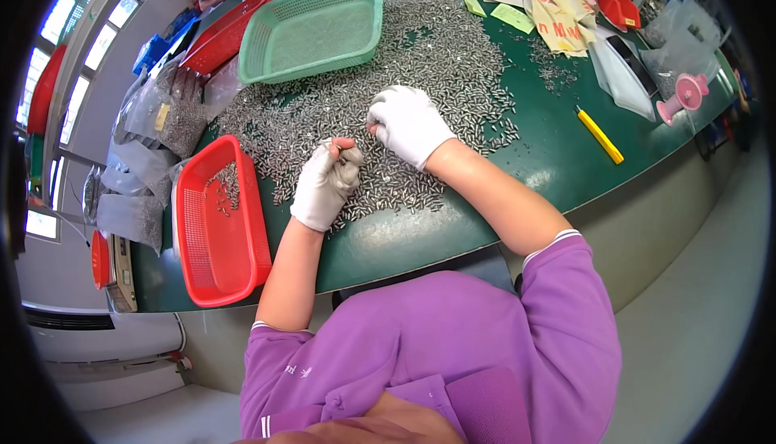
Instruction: Inspecting small metal components and placing them into plastic bags on a manufacturing line.
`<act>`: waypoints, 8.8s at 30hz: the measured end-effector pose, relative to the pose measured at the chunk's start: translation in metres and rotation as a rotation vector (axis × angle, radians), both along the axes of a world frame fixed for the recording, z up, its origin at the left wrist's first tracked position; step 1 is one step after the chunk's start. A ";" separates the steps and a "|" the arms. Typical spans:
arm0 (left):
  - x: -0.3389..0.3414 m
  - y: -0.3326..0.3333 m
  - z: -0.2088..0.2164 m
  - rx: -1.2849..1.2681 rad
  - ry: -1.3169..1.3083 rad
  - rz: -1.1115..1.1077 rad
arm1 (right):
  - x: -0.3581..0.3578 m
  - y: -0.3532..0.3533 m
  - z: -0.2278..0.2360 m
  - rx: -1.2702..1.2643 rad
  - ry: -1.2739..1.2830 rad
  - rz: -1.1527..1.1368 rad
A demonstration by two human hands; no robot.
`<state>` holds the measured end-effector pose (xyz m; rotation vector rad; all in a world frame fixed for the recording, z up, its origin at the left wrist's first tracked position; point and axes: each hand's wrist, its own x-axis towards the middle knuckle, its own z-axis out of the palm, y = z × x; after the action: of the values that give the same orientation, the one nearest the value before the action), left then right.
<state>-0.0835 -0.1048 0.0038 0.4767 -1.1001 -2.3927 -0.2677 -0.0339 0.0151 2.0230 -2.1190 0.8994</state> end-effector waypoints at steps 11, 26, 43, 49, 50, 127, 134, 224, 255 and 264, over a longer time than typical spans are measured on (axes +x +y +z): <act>0.001 -0.002 -0.002 0.031 -0.056 0.033 | 0.004 -0.002 -0.004 -0.023 -0.025 0.104; 0.000 0.000 -0.001 -0.089 -0.065 -0.025 | 0.004 0.004 0.007 -0.031 -0.149 0.195; -0.001 -0.002 0.000 -0.005 -0.031 -0.106 | 0.011 0.005 0.013 -0.003 -0.532 0.275; 0.001 0.002 0.001 -0.057 -0.142 0.002 | 0.010 0.006 0.019 -0.066 -0.506 0.274; 0.001 0.002 0.000 -0.072 -0.137 0.019 | 0.007 0.004 0.018 -0.112 -0.377 0.215; 0.002 -0.002 0.004 0.092 0.040 -0.045 | 0.015 0.005 0.014 -0.068 -0.351 0.195; 0.001 -0.002 0.002 0.057 -0.012 -0.036 | 0.021 0.006 0.008 -0.104 -0.513 0.274; 0.001 -0.003 0.000 0.102 -0.008 -0.021 | -0.003 0.004 0.006 0.112 0.085 0.001; 0.003 -0.005 -0.005 0.102 0.003 -0.073 | -0.019 0.010 0.013 0.276 0.052 -0.040; 0.000 -0.002 -0.001 0.099 -0.022 -0.053 | -0.016 0.003 0.005 0.257 -0.016 -0.029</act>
<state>-0.0831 -0.1069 0.0032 0.5148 -1.0195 -2.5027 -0.2839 -0.0308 0.0202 2.0960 -2.3734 0.6707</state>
